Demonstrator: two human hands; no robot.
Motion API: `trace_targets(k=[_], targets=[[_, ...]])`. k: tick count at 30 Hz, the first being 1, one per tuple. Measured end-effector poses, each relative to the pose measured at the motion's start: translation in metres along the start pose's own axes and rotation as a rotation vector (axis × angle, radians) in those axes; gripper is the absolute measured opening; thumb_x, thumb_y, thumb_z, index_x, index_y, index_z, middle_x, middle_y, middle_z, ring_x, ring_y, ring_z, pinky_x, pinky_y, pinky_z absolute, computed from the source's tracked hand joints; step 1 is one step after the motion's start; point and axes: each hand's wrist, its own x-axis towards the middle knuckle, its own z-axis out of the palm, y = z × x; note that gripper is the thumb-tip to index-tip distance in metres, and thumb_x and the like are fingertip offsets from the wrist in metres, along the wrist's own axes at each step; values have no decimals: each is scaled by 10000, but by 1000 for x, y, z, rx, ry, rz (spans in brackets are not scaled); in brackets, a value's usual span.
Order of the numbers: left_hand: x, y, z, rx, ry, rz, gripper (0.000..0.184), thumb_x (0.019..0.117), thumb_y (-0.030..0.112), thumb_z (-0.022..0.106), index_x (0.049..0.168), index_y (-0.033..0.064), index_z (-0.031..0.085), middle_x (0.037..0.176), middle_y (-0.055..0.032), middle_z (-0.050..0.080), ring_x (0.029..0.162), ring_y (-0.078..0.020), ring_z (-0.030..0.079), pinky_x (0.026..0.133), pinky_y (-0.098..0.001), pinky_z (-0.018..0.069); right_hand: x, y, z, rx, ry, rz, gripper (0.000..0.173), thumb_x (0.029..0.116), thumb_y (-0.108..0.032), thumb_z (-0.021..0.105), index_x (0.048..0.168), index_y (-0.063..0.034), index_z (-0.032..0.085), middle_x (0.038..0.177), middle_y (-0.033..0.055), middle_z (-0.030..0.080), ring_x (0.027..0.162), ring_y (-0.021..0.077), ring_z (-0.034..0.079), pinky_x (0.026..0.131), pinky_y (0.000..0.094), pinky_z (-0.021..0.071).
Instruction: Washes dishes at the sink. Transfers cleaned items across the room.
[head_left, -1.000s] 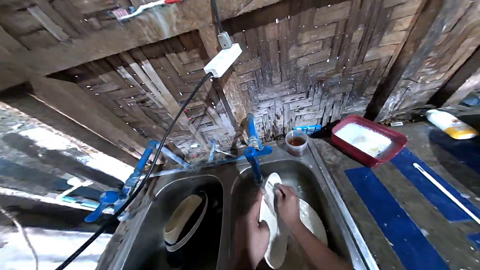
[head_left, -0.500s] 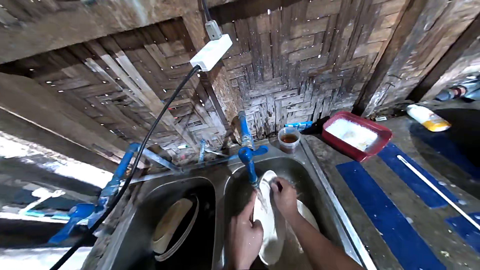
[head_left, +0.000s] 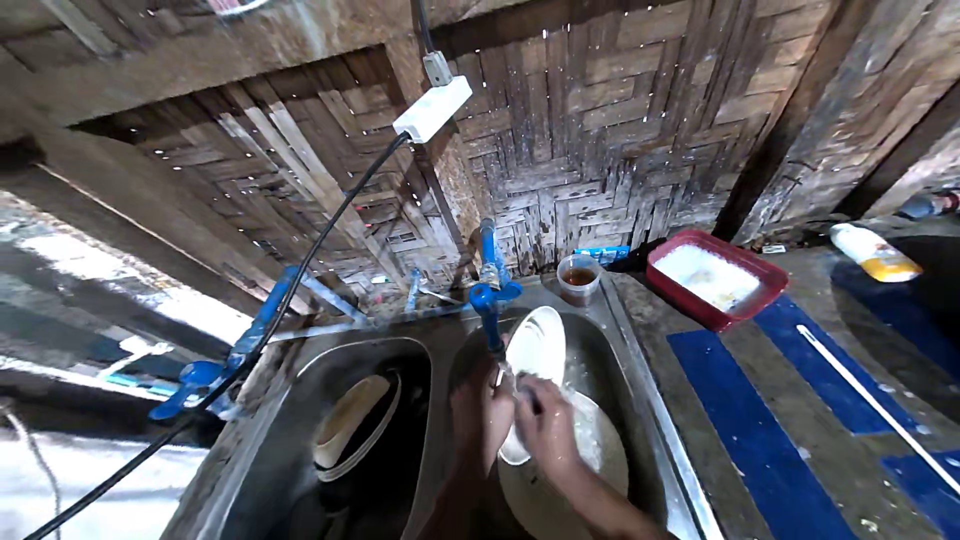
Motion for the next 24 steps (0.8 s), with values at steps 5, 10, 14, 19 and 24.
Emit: trace_targets(k=[5, 10, 14, 19, 24], targets=[[-1, 8, 12, 45, -3, -27, 354, 1041, 406, 552, 1241, 179, 736, 1069, -46, 762, 1007, -200, 722, 915, -470, 570, -18, 12, -2, -9, 3, -12, 278, 942, -234, 669, 1175, -97, 735, 1072, 71, 722, 948, 153, 704, 841, 332, 611], [-2, 19, 23, 98, 110, 175, 359, 1022, 276, 591, 1367, 237, 682, 1146, -59, 766, 1008, -246, 745, 879, -508, 597, 3, 17, -1, 15, 122, 147, 322, 949, -195, 663, 1230, -43, 705, 1099, 128, 733, 978, 235, 716, 875, 414, 603], [12, 10, 11, 150, -36, 5, 371, 1058, 384, 521, 1320, 193, 701, 1112, -102, 754, 1049, -269, 713, 943, -500, 549, -33, -29, 19, 104, -2, -62, 231, 933, -202, 684, 1109, -68, 751, 1057, 95, 666, 939, 120, 668, 824, 262, 598], [15, -39, 1, -112, 71, -120, 332, 1070, 278, 533, 1261, 82, 722, 1208, -105, 733, 1150, -206, 683, 1039, -449, 518, -36, 52, 7, -358, -93, -52, 239, 900, -305, 661, 1102, -260, 781, 1050, 96, 667, 978, 258, 656, 808, 424, 589], [3, -105, 20, -583, 40, -432, 284, 1007, 123, 637, 1274, 32, 670, 1131, -148, 724, 1016, -223, 714, 894, -449, 600, -6, 49, -53, -480, 152, 297, 238, 880, -236, 661, 1080, -133, 738, 1193, 179, 628, 1072, 317, 647, 872, 473, 588]])
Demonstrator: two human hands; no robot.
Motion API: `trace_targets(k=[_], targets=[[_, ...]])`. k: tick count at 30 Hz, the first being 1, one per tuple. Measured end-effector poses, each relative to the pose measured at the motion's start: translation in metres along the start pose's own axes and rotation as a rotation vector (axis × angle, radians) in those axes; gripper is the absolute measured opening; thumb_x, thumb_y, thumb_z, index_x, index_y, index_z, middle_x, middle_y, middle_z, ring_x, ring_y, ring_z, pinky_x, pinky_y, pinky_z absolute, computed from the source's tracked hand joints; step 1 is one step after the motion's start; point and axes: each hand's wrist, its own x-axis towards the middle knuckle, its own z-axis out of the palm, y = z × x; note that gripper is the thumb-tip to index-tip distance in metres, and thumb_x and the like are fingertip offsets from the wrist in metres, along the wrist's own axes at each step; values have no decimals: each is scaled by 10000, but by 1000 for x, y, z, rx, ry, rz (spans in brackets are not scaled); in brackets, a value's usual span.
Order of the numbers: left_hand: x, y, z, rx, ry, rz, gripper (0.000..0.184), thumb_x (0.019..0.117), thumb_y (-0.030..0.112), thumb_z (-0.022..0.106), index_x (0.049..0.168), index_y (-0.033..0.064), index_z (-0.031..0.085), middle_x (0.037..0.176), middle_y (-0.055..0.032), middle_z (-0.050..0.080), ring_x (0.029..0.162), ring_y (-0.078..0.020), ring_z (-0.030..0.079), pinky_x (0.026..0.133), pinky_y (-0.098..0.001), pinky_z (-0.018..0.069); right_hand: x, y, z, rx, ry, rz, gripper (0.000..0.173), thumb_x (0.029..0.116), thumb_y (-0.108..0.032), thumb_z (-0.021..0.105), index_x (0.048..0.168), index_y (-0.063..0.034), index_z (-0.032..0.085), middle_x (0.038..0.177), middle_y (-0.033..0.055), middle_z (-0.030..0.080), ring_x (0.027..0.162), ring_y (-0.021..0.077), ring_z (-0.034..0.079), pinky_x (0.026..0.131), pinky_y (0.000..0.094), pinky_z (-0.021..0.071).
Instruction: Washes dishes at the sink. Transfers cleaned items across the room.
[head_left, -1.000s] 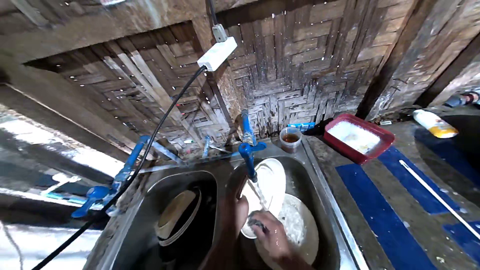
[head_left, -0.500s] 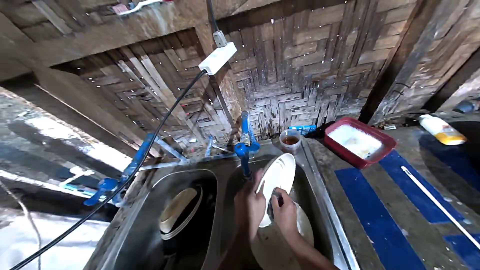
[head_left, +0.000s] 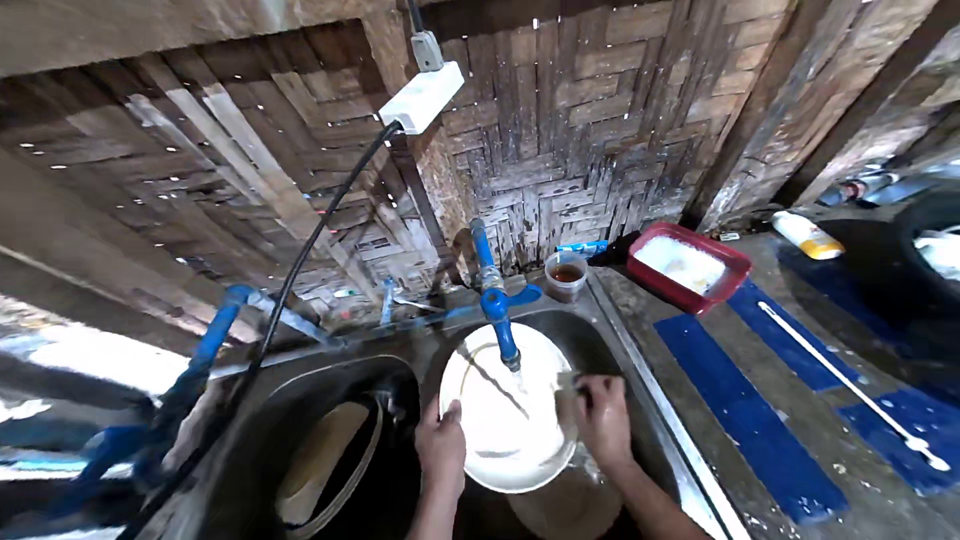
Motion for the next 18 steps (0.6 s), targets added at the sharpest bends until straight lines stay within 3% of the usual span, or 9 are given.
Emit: trace_targets(k=[3, 5, 7, 9, 11, 13, 14, 15, 18], targets=[[0, -32, -4, -129, -156, -231, 673, 829, 51, 810, 1433, 53, 515, 1248, -197, 660, 1107, -315, 674, 890, -533, 596, -2, 10, -38, 317, 10, 275, 274, 983, -256, 515, 1069, -46, 667, 952, 117, 660, 873, 234, 654, 778, 470, 552], [-5, -42, -3, -110, -275, -264, 952, 692, 93, 923, 1505, 84, 429, 1313, -182, 637, 1169, -305, 654, 930, -527, 593, -22, -3, -61, 492, -184, 405, 458, 1025, -469, 508, 1172, -60, 652, 1044, 95, 694, 979, 189, 671, 883, 438, 563], [-4, -40, -1, -1, -391, -159, 1104, 656, 155, 959, 1560, 98, 329, 1355, -173, 619, 1191, -267, 655, 964, -472, 590, -46, -21, -72, 641, -323, 431, 553, 1004, -494, 590, 1357, -71, 543, 1185, 90, 696, 1062, 170, 695, 929, 399, 599], [4, -30, 2, 299, -426, 79, 1104, 712, 353, 937, 1590, 116, 312, 1429, -168, 577, 1267, -279, 608, 1043, -488, 532, -67, -25, -71, 720, -354, 430, 606, 994, -354, 658, 1486, -75, 438, 1292, 71, 675, 1137, 145, 685, 994, 365, 593], [9, -13, 7, 682, -337, 435, 915, 842, 522, 795, 1574, 137, 404, 1470, -183, 554, 1290, -370, 590, 1025, -579, 512, -85, -22, -62, 789, -360, 458, 547, 1025, -290, 627, 1485, -61, 440, 1255, 81, 700, 1092, 164, 711, 959, 363, 613], [10, 0, 26, 902, -281, 742, 702, 916, 498, 687, 1511, 167, 519, 1560, -282, 411, 1434, -483, 403, 1136, -644, 366, -96, -26, -52, 872, -392, 601, 446, 1056, -336, 574, 1417, -79, 518, 1097, 119, 746, 869, 208, 747, 725, 371, 644], [6, 6, 37, 965, -295, 799, 702, 922, 551, 634, 1510, 185, 525, 1591, -332, 326, 1481, -535, 286, 1189, -680, 242, -100, -30, -47, 903, -421, 681, 430, 1067, -370, 539, 1396, -94, 523, 1013, 134, 742, 731, 212, 721, 583, 354, 610], [2, 11, 50, 1024, -326, 809, 766, 927, 650, 553, 1547, 206, 478, 1620, -328, 269, 1509, -543, 201, 1211, -694, 142, -104, -35, -43, 938, -457, 748, 440, 1065, -399, 533, 1400, -114, 514, 973, 142, 734, 666, 214, 696, 522, 347, 579], [-12, 1, 84, 1001, -548, 853, 792, 997, 674, 368, 1624, 193, 326, 1682, -223, 213, 1560, -441, 150, 1251, -651, 100, -108, -50, -32, 1012, -563, 807, 397, 1029, -340, 587, 1357, -127, 520, 878, 115, 713, 565, 158, 622, 459, 289, 505]])
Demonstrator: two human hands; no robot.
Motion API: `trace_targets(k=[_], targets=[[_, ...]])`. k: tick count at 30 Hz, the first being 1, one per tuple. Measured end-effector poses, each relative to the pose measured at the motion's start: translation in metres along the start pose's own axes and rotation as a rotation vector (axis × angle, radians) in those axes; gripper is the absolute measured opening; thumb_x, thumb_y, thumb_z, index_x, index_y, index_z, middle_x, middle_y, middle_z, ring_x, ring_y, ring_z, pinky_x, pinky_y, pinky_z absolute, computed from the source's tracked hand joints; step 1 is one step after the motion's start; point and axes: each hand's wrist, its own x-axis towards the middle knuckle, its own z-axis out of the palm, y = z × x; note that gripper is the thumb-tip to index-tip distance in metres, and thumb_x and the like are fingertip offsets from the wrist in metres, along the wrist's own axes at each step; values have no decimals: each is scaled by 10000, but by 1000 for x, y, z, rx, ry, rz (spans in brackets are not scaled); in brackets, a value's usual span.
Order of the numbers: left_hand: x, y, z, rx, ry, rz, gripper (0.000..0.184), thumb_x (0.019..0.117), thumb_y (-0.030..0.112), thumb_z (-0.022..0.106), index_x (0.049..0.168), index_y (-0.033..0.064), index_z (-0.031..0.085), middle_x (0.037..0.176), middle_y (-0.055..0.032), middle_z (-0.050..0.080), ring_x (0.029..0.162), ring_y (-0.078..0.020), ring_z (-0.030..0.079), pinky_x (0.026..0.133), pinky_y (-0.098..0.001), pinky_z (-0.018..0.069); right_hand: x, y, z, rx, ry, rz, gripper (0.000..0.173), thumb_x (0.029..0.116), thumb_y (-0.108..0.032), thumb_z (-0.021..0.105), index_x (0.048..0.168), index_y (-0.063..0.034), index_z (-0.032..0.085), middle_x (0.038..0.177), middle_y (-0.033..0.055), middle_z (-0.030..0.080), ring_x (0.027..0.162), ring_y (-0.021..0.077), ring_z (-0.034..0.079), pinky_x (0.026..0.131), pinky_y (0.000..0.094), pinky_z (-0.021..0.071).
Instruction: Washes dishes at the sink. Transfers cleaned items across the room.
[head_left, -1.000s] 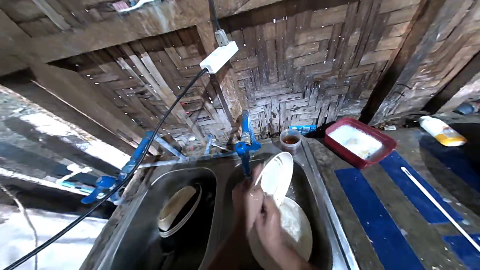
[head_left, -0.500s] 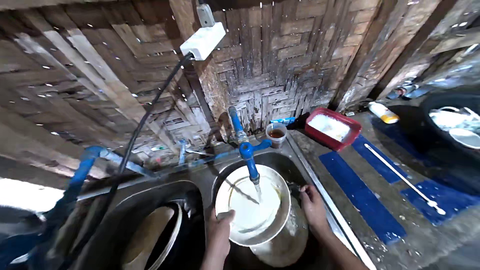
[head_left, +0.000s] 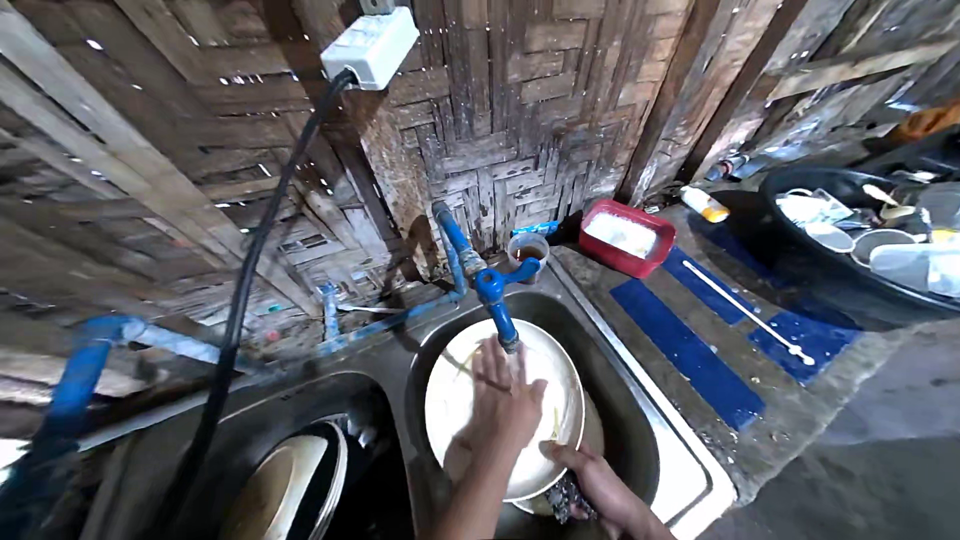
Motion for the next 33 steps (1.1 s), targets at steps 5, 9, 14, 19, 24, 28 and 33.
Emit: trace_targets(k=[5, 9, 14, 19, 24, 28, 33], targets=[[-6, 7, 10, -34, -306, 507, 615, 1101, 408, 305, 1644, 127, 235, 1723, -67, 166, 1590, -244, 139, 1288, -532, 131, 10, 0, -9, -47, -75, 40, 345, 967, -219, 581, 1293, -128, 512, 813, 85, 680, 536, 144, 595, 440, 283, 484], [3, -22, -7, -33, -312, 746, 366, 1065, 292, 472, 1394, 344, 625, 1588, 90, 459, 1544, -212, 285, 1276, -500, 204, 16, -17, -35, -131, -96, 55, 315, 980, -268, 604, 1257, -123, 571, 816, 77, 684, 532, 136, 584, 440, 285, 479], [55, -31, -52, -34, -60, 133, 827, 840, 635, 710, 1567, 394, 397, 1636, -59, 364, 1520, -296, 305, 1227, -547, 279, 35, -55, -67, -540, -252, 9, 489, 990, -371, 643, 1424, -193, 506, 1019, 69, 722, 753, 178, 695, 607, 362, 585], [57, -78, -70, -156, -303, -182, 488, 993, 516, 575, 1318, 165, 667, 1288, -112, 684, 1236, -261, 627, 1097, -515, 466, 68, -67, -83, -625, -127, -383, 560, 903, -426, 767, 1359, -155, 586, 1132, 69, 717, 953, 187, 721, 832, 418, 628], [12, -36, -93, -113, -280, -380, 424, 1044, 337, 517, 1420, 154, 592, 1370, -127, 636, 1298, -294, 586, 1112, -529, 449, 77, -79, -63, -441, 231, -600, 409, 972, -206, 593, 1359, -77, 617, 1230, 168, 656, 997, 234, 682, 846, 435, 589], [-20, 16, -79, -302, -170, -418, 644, 983, 150, 556, 1598, 194, 369, 1493, -110, 555, 1372, -254, 539, 1152, -494, 435, 76, -68, 3, -373, -38, -595, 429, 953, -165, 663, 1376, -104, 627, 1312, 160, 626, 1067, 211, 676, 897, 371, 597], [-52, 47, -72, -437, 131, -496, 709, 914, 82, 614, 1575, 256, 424, 1394, -40, 647, 1232, -191, 649, 1045, -481, 534, 94, -90, 46, -330, 42, -833, 292, 893, -168, 742, 1154, -50, 685, 1050, 74, 702, 908, 135, 683, 824, 317, 598]])
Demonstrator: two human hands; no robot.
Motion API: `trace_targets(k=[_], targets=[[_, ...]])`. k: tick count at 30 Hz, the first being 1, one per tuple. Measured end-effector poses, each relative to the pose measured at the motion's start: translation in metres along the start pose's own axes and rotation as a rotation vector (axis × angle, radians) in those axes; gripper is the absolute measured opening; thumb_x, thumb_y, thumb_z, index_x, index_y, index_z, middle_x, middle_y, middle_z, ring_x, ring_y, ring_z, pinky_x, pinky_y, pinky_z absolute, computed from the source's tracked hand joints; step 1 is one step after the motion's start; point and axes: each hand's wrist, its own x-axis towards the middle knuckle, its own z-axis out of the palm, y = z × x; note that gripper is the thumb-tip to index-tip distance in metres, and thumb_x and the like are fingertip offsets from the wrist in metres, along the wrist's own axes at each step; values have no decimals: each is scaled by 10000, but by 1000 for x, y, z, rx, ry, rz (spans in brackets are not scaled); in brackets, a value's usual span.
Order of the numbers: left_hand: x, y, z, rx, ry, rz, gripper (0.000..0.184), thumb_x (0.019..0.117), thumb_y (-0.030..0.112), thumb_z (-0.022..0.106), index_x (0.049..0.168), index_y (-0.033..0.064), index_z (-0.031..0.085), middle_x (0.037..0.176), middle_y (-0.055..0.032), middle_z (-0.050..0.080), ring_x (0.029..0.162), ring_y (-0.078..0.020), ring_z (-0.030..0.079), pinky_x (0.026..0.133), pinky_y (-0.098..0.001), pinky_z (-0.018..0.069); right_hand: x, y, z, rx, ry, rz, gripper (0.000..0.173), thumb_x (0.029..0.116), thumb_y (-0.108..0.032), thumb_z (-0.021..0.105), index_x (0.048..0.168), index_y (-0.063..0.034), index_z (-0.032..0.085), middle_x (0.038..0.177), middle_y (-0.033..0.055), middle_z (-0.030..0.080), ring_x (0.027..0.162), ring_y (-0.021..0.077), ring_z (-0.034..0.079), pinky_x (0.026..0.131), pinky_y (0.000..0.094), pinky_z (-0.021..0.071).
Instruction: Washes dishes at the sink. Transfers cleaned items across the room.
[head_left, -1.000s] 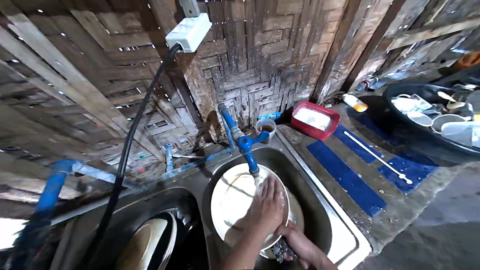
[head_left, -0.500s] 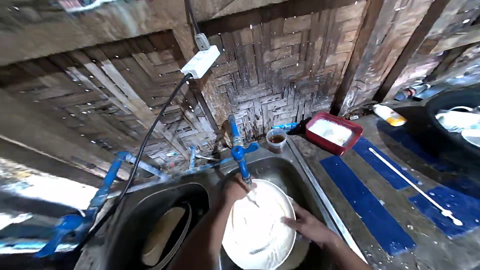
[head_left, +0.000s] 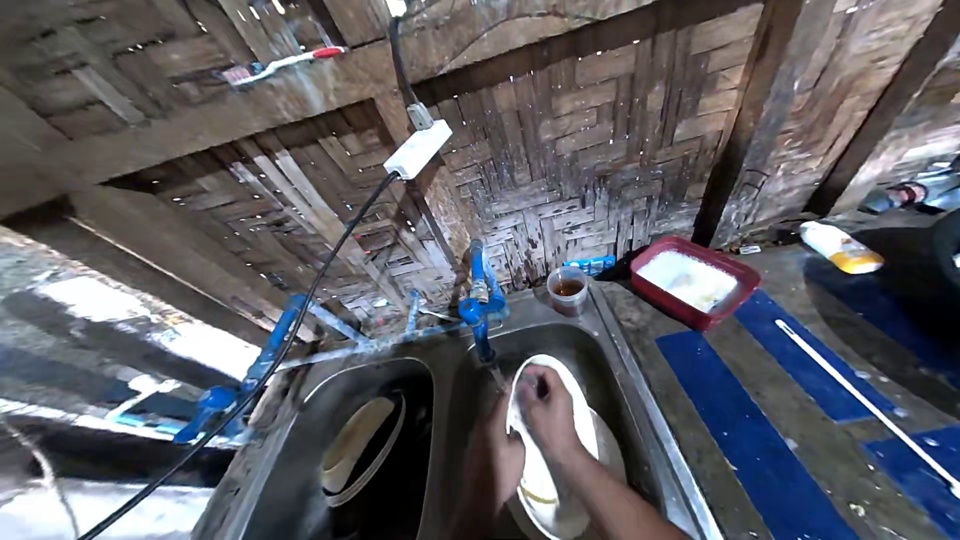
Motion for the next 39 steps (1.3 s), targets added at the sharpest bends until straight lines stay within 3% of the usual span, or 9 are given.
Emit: trace_targets(k=[3, 7, 12, 15, 25, 27, 31, 34, 39], targets=[[-17, 12, -5, 20, 27, -71, 776, 886, 102, 635, 1595, 288, 381, 1277, -48, 709, 1097, -213, 711, 942, -513, 581, 24, 7, 4, 112, 119, 128, 261, 894, -102, 754, 1117, 10, 681, 961, 116, 707, 851, 178, 693, 783, 360, 608], [-5, 6, -28, 83, 3, -95, 785, 885, 123, 660, 1599, 282, 376, 1187, -131, 732, 1018, -308, 730, 886, -562, 585, -4, -27, 19, 61, -104, -6, 226, 918, -136, 710, 1129, -55, 705, 971, 43, 728, 833, 120, 695, 769, 325, 609], [-17, 12, -32, 135, -136, -152, 859, 892, 168, 648, 1638, 335, 257, 992, -149, 748, 879, -344, 726, 797, -569, 580, 13, -8, 21, 94, 156, 122, 193, 906, -80, 722, 1069, 16, 684, 918, 111, 706, 820, 177, 691, 763, 367, 606], [0, -5, -40, 113, -126, -95, 833, 894, 156, 664, 1622, 347, 307, 1008, -163, 751, 878, -364, 729, 797, -591, 580, -9, -36, 31, 30, 61, 39, 191, 922, -89, 685, 1098, -15, 686, 922, 64, 718, 812, 134, 693, 749, 331, 607], [11, -36, -48, -36, -242, -6, 854, 897, 117, 629, 1635, 341, 262, 1115, -136, 736, 961, -323, 717, 859, -548, 568, 0, -28, 42, -25, 202, -4, 197, 908, -88, 712, 1080, 1, 677, 909, 78, 717, 776, 148, 697, 718, 333, 615], [7, -34, -51, -57, -261, -15, 873, 898, 120, 631, 1642, 342, 234, 1096, -144, 734, 945, -328, 714, 846, -548, 568, 16, -20, 41, 13, 309, 24, 208, 900, -76, 715, 1078, 21, 672, 935, 111, 708, 795, 171, 693, 727, 352, 608], [14, -41, -62, -63, -225, 40, 867, 888, 94, 656, 1638, 296, 271, 1080, -165, 741, 910, -352, 722, 830, -569, 572, 3, -47, 57, -77, 185, 46, 240, 903, -101, 703, 1126, -18, 669, 951, 71, 724, 816, 154, 708, 744, 362, 618], [11, -45, -64, -33, -235, 27, 876, 891, 125, 624, 1638, 370, 237, 1068, -121, 744, 894, -319, 719, 808, -550, 570, 31, -27, 44, -23, 326, 213, 229, 924, -72, 705, 1114, 47, 656, 940, 146, 688, 819, 208, 676, 748, 391, 592], [22, -83, -40, -391, 55, 10, 819, 868, -28, 592, 1604, 253, 368, 1447, -46, 608, 1207, -216, 662, 991, -495, 554, 60, 3, 2, -294, 360, 379, 237, 934, -99, 669, 1143, 6, 635, 996, 176, 681, 899, 289, 668, 790, 498, 557]])
